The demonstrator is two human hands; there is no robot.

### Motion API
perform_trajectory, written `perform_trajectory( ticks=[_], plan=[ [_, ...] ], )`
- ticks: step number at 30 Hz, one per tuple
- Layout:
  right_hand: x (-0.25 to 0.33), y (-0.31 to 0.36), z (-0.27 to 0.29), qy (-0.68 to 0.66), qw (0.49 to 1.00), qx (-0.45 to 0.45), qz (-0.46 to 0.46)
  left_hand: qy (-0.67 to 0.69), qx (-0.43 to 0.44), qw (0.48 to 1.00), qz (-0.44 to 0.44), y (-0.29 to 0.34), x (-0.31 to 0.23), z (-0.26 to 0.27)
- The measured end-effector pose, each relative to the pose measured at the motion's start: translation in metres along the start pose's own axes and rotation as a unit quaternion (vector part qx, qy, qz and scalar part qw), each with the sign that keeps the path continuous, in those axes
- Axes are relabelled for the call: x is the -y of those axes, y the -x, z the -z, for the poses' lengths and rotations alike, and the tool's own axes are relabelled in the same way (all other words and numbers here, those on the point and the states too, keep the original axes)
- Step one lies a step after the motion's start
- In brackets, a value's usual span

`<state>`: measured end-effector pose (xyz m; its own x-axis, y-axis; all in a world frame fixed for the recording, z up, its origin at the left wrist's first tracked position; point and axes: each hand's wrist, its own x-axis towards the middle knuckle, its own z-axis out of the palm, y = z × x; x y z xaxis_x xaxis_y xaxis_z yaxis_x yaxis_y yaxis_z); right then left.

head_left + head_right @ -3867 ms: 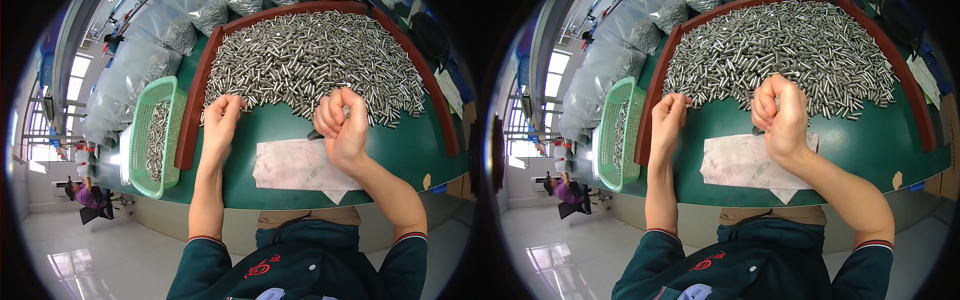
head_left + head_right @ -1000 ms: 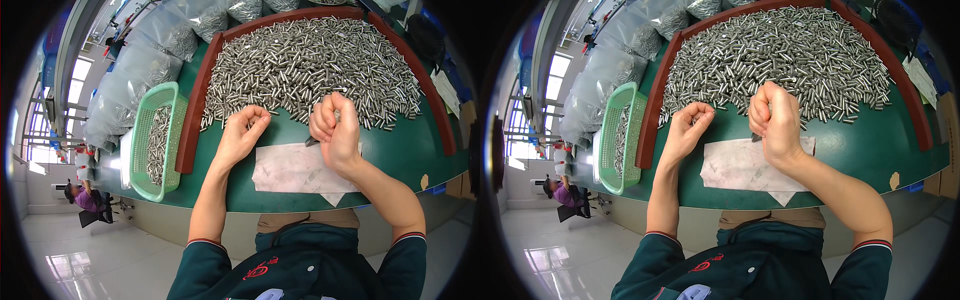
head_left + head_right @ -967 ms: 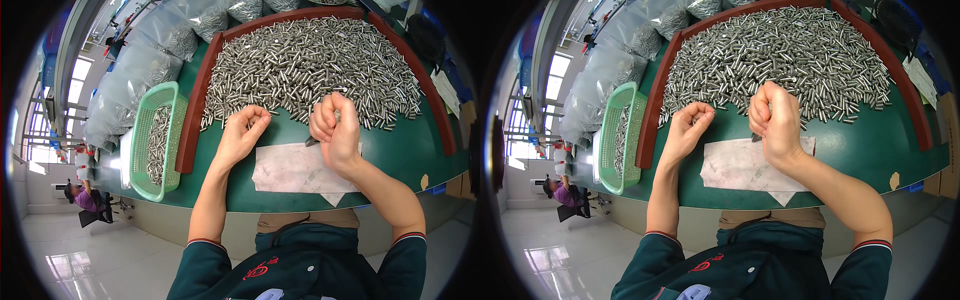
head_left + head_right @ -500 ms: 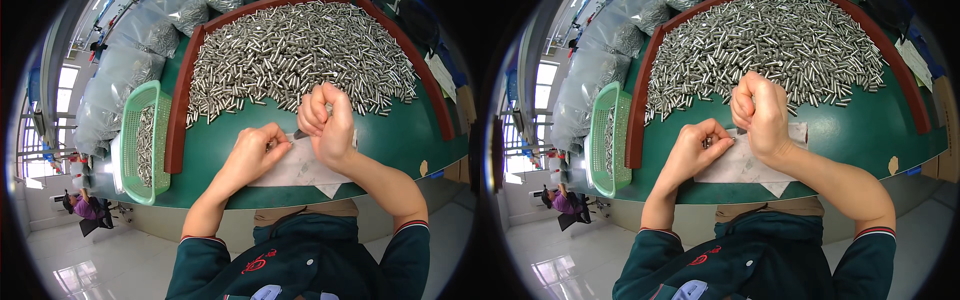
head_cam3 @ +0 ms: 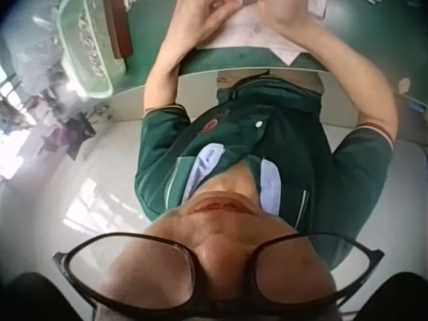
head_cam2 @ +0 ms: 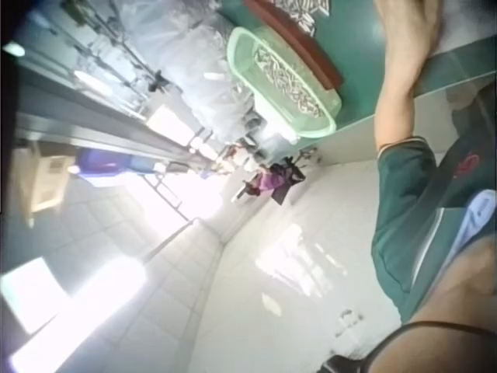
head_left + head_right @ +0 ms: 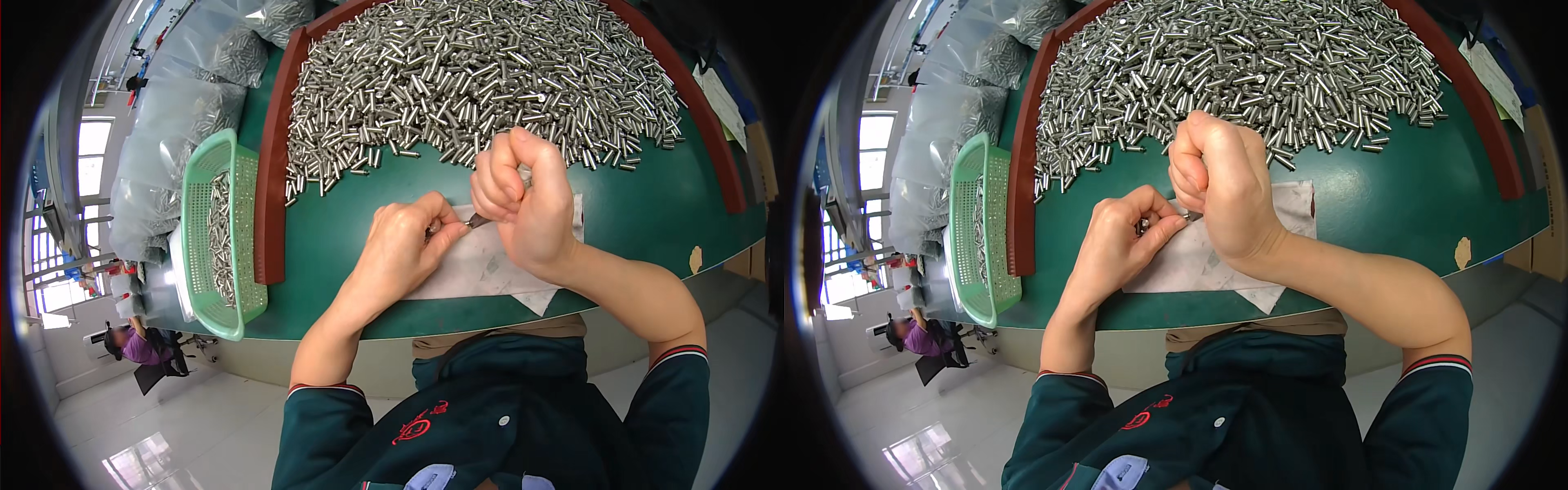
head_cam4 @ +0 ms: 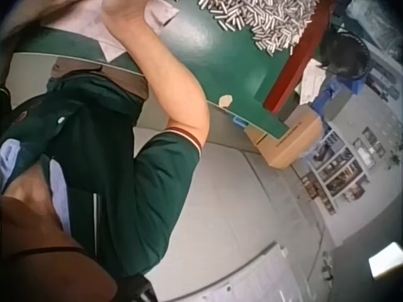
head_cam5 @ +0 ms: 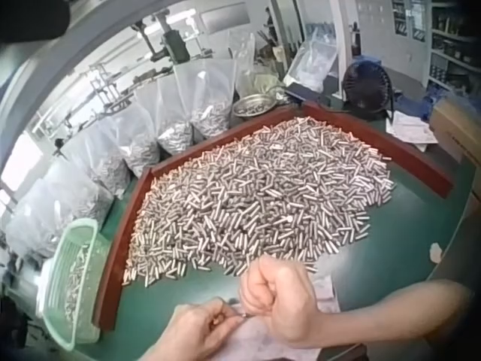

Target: The recorder is assembling small cylindrical metal components at a workbench, using a small tool to manipulate one end of each piece.

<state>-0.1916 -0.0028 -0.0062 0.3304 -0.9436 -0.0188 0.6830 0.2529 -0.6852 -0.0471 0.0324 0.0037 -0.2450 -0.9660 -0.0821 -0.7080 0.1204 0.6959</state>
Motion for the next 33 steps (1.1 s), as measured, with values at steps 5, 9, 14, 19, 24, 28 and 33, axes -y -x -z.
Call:
perform_trajectory(
  ticks=[5,9,14,19,24,28,33],
  plan=[
    [-0.001,0.003,-0.002,-0.006,1.0,-0.001,-0.007,0.0,-0.001,1.0,0.008,0.003,-0.001,0.001],
    [-0.004,0.004,-0.002,0.038,0.999,-0.001,0.006,-0.003,-0.001,1.0,-0.004,0.0,0.0,-0.002],
    [-0.008,0.011,-0.001,0.095,0.994,0.009,0.049,-0.008,0.008,1.0,0.003,-0.002,-0.002,-0.002],
    [-0.013,0.013,-0.004,0.127,0.989,0.029,0.074,-0.022,-0.004,0.999,-0.025,-0.003,0.0,0.0],
    [-0.002,0.005,-0.001,0.048,0.999,0.013,0.017,0.297,0.053,0.948,0.101,-0.006,0.01,0.016],
    [-0.005,0.003,-0.002,0.003,1.0,-0.002,-0.011,0.728,0.097,0.671,0.099,-0.008,0.04,0.031],
    [-0.002,0.003,-0.001,0.022,1.0,0.005,-0.003,0.727,0.033,0.678,0.102,-0.014,0.039,0.035]
  ],
)
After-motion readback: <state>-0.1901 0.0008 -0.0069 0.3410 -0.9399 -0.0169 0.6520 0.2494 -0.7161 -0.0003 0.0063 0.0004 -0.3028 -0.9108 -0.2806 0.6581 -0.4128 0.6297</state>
